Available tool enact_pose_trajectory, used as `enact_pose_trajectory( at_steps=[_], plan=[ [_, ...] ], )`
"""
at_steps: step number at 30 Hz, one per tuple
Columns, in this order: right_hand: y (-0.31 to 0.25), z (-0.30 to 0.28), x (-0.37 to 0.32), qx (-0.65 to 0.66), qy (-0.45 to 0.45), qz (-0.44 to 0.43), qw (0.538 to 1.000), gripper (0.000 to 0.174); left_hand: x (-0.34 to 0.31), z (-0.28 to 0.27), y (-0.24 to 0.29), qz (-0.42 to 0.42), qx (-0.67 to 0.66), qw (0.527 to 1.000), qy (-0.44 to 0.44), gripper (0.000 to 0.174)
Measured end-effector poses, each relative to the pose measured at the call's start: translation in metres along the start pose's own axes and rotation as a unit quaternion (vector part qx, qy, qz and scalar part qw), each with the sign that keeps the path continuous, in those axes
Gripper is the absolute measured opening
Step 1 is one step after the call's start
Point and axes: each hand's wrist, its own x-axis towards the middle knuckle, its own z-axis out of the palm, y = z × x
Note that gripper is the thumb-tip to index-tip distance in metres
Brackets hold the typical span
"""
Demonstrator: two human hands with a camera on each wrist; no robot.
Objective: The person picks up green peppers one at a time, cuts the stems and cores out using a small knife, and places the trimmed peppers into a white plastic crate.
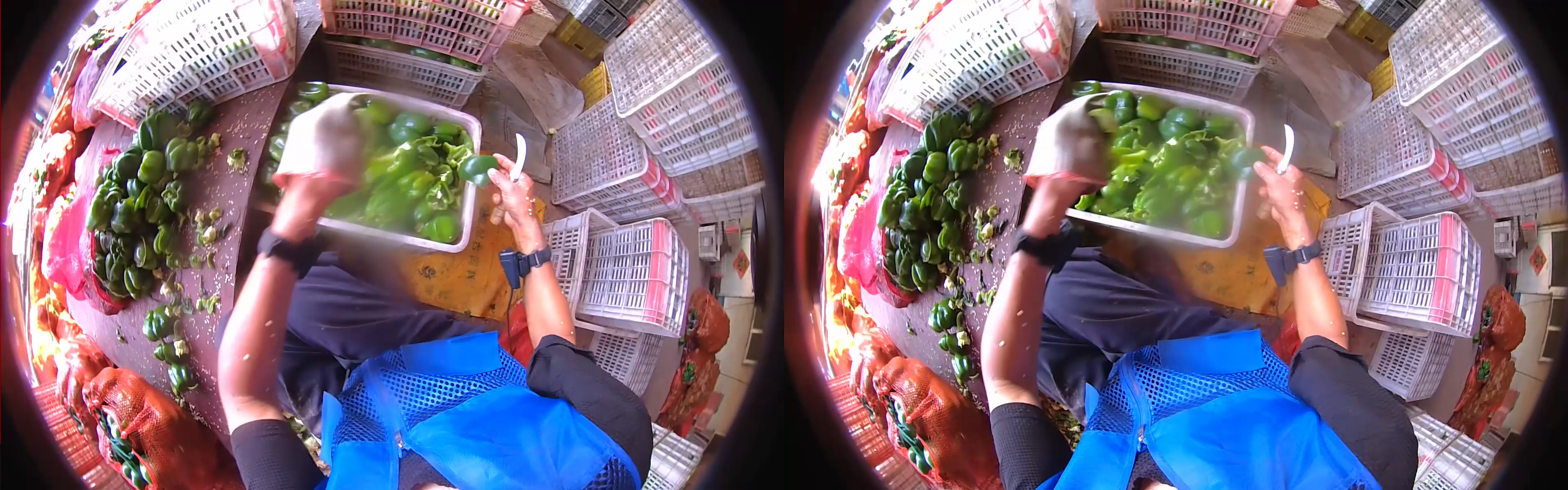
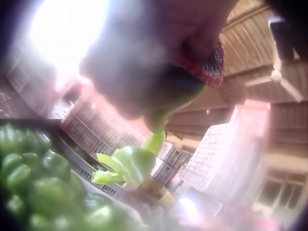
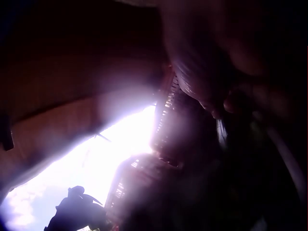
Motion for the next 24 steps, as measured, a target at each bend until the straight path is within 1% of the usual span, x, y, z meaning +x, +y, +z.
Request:
enact_pose_trajectory(
  at_steps=[1, 2, 3, 4, 5, 6, 8, 9, 10, 11, 12, 13, 14, 15, 16, 17, 18, 19, 20, 21, 22, 23, 24],
  plan=[
    [-0.001, 0.01, 0.003, 0.013, 0.028, 0.006, 1.0, 0.047, 0.014, -0.001, 0.023, -0.02, -0.084, 0.995, -0.057, 0.032],
    [0.0, 0.017, 0.006, 0.032, 0.032, 0.003, 0.999, 0.048, 0.023, 0.028, 0.028, 0.051, -0.05, 0.997, 0.032, 0.033],
    [0.001, 0.024, 0.01, 0.038, 0.034, 0.004, 0.999, 0.047, 0.035, 0.044, 0.039, 0.055, -0.06, 0.997, 0.012, 0.036],
    [0.0, 0.029, 0.014, 0.043, 0.036, 0.006, 0.998, 0.047, 0.041, 0.068, 0.045, 0.098, -0.036, 0.991, 0.078, 0.032],
    [0.01, 0.03, 0.023, 0.028, 0.05, -0.007, 0.998, 0.045, 0.049, 0.093, 0.051, 0.114, -0.047, 0.986, 0.109, 0.03],
    [0.02, 0.03, 0.036, -0.008, 0.052, 0.011, 0.999, 0.042, 0.057, 0.114, 0.058, 0.131, -0.058, 0.98, 0.141, 0.028],
    [0.033, 0.035, 0.044, 0.035, 0.013, 0.024, 0.999, 0.04, 0.064, 0.133, 0.072, 0.116, -0.094, 0.987, 0.062, 0.018],
    [0.051, 0.029, 0.054, 0.038, 0.013, 0.022, 0.999, 0.04, 0.072, 0.144, 0.084, -0.064, -0.171, 0.982, -0.055, 0.02],
    [0.073, 0.018, 0.068, -0.159, -0.024, -0.053, 0.986, 0.041, 0.083, 0.159, 0.088, -0.129, -0.134, 0.966, -0.182, 0.029],
    [0.085, 0.012, 0.076, -0.35, -0.061, -0.124, 0.927, 0.042, 0.069, 0.182, 0.078, -0.031, -0.149, 0.981, -0.123, 0.033],
    [0.065, 0.016, 0.06, -0.348, -0.062, -0.123, 0.927, 0.042, 0.056, 0.198, 0.065, 0.067, -0.161, 0.983, -0.063, 0.037],
    [0.022, 0.025, 0.027, -0.3, -0.004, -0.121, 0.946, 0.046, 0.058, 0.186, 0.054, 0.079, -0.086, 0.981, -0.156, 0.028],
    [-0.001, 0.031, 0.01, -0.251, 0.055, -0.117, 0.959, 0.05, 0.063, 0.167, 0.046, 0.09, -0.011, 0.965, -0.248, 0.021],
    [0.021, 0.021, 0.027, -0.355, 0.064, -0.209, 0.909, 0.057, 0.061, 0.148, 0.04, 0.07, -0.041, 0.981, -0.175, 0.022],
    [0.019, 0.026, 0.031, -0.354, 0.062, -0.207, 0.91, 0.057, 0.067, 0.12, 0.033, 0.072, 0.042, 0.969, -0.234, 0.016],
    [0.012, 0.035, 0.034, -0.4, 0.053, -0.243, 0.882, 0.055, 0.068, 0.118, 0.016, 0.04, -0.022, 0.989, -0.14, 0.013],
    [0.004, 0.043, 0.036, -0.442, 0.042, -0.281, 0.851, 0.054, 0.069, 0.081, 0.01, 0.038, 0.028, 0.975, -0.218, 0.043],
    [-0.003, 0.049, 0.041, -0.472, -0.01, -0.26, 0.842, 0.057, 0.057, 0.054, -0.01, -0.092, -0.121, 0.952, -0.266, 0.056],
    [-0.003, 0.054, 0.047, -0.469, -0.016, -0.265, 0.843, 0.057, -0.002, 0.122, -0.137, -0.053, 0.123, 0.961, -0.242, 0.071],
    [0.001, 0.059, 0.052, -0.5, -0.047, -0.254, 0.827, 0.055, -0.058, 0.186, -0.257, -0.029, 0.361, 0.906, -0.217, 0.087],
    [0.007, 0.064, 0.058, -0.529, -0.084, -0.245, 0.808, 0.053, -0.037, 0.07, -0.158, -0.088, -0.094, 0.986, -0.104, 0.083],
    [0.014, 0.06, 0.062, -0.521, -0.093, -0.233, 0.816, 0.045, -0.057, 0.02, -0.138, -0.141, -0.3, 0.94, -0.087, 0.08],
    [0.028, 0.058, 0.073, -0.577, -0.102, -0.248, 0.772, 0.039, -0.095, -0.017, -0.141, -0.176, -0.497, 0.848, -0.051, 0.077]
  ],
)
